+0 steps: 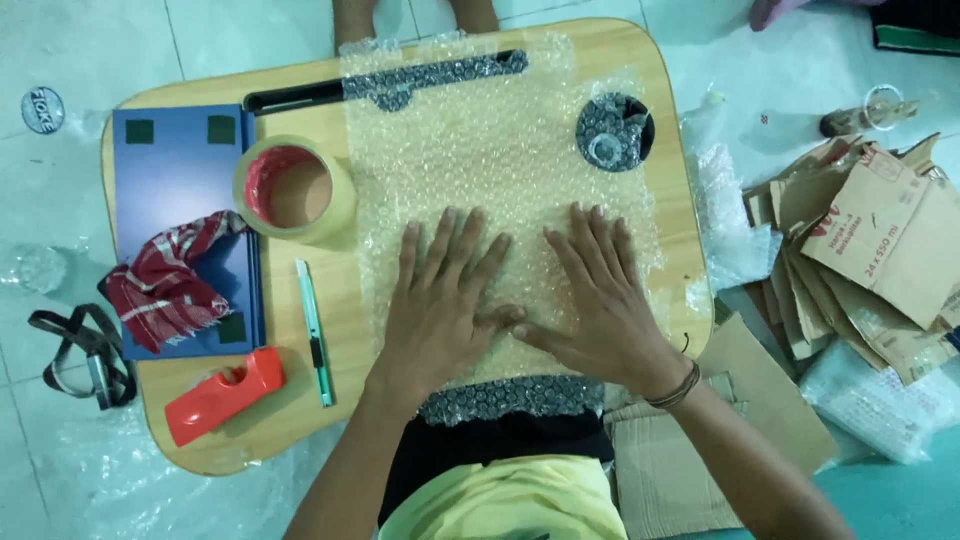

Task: Wrapping a blue panel with bubble wrap, securing it with tape, and cleaning a reflective mirror surface.

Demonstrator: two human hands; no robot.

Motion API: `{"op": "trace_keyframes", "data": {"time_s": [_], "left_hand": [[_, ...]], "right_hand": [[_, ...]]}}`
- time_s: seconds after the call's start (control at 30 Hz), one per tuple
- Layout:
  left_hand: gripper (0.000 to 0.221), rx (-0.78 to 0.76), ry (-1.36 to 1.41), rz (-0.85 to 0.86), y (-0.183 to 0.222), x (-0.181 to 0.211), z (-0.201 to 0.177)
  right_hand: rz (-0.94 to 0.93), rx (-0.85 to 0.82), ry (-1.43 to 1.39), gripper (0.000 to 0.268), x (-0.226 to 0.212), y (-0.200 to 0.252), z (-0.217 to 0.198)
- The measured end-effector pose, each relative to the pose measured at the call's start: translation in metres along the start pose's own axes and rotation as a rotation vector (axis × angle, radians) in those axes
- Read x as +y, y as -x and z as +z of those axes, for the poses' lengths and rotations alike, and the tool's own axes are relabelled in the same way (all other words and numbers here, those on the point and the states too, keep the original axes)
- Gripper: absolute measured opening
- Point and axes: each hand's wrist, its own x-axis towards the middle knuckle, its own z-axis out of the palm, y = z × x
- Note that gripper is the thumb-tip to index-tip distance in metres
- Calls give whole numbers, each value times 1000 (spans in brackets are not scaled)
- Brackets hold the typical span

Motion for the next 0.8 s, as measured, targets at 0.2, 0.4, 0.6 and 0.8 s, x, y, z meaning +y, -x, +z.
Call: {"op": "trace_keyframes", "data": {"time_s": [0.2, 0.4, 0.6, 0.8], "left_hand": [[73, 5, 71, 28, 1, 3, -12], [72, -36, -119, 77, 0, -1, -13], [66, -35, -49, 30, 1, -1, -10], [63, 15, 77, 26, 2, 2, -18]], "right_hand": [[171, 112, 64, 77, 13, -17, -24], [-53, 178, 224, 89, 82, -74, 2], [79, 472, -118, 62, 105, -126, -28], [121, 484, -276, 54, 136, -152, -42]]}}
